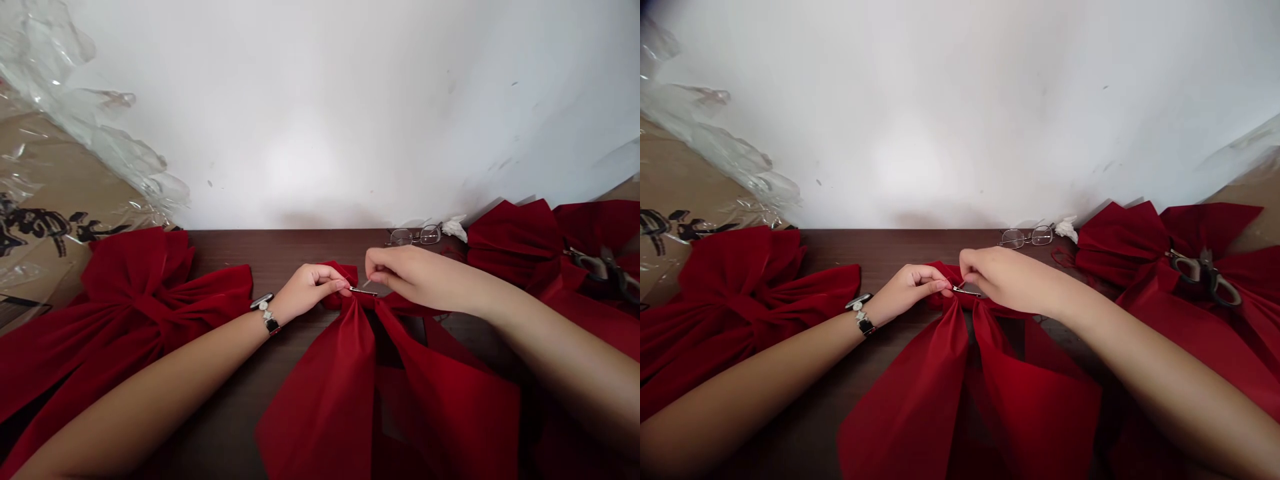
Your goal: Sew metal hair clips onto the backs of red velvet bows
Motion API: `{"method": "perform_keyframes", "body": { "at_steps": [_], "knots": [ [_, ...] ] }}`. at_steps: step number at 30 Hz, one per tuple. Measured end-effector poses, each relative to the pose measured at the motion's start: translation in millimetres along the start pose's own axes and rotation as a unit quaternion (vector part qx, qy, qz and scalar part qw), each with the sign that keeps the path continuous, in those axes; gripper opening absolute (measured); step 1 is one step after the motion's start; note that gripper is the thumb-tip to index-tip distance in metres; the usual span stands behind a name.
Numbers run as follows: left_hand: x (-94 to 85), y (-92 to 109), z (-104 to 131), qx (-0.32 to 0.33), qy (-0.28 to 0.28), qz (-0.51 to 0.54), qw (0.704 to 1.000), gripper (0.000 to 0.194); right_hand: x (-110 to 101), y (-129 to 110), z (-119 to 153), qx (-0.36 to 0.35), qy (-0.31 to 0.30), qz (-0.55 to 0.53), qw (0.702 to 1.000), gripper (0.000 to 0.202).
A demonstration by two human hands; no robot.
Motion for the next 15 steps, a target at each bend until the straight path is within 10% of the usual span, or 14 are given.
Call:
{"method": "perform_keyframes", "body": {
  "at_steps": [15],
  "knots": [
    [-0.7, -0.1, 0.3, 0.009, 0.009, -0.009, 1.000, 0.025, 32.7, -2.1, 2.9, -0.096, -0.068, 0.237, 0.964, 0.012]
  ]
}}
Point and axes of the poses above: each hand's wrist, its own z-axis away from the middle knuckle, its own x-axis out of the palm, y = z × x, the point moved 5 cm from there along -z, towards the middle knuckle, and after that the axes turned 15 degrees about y, right-handed, at the moved point
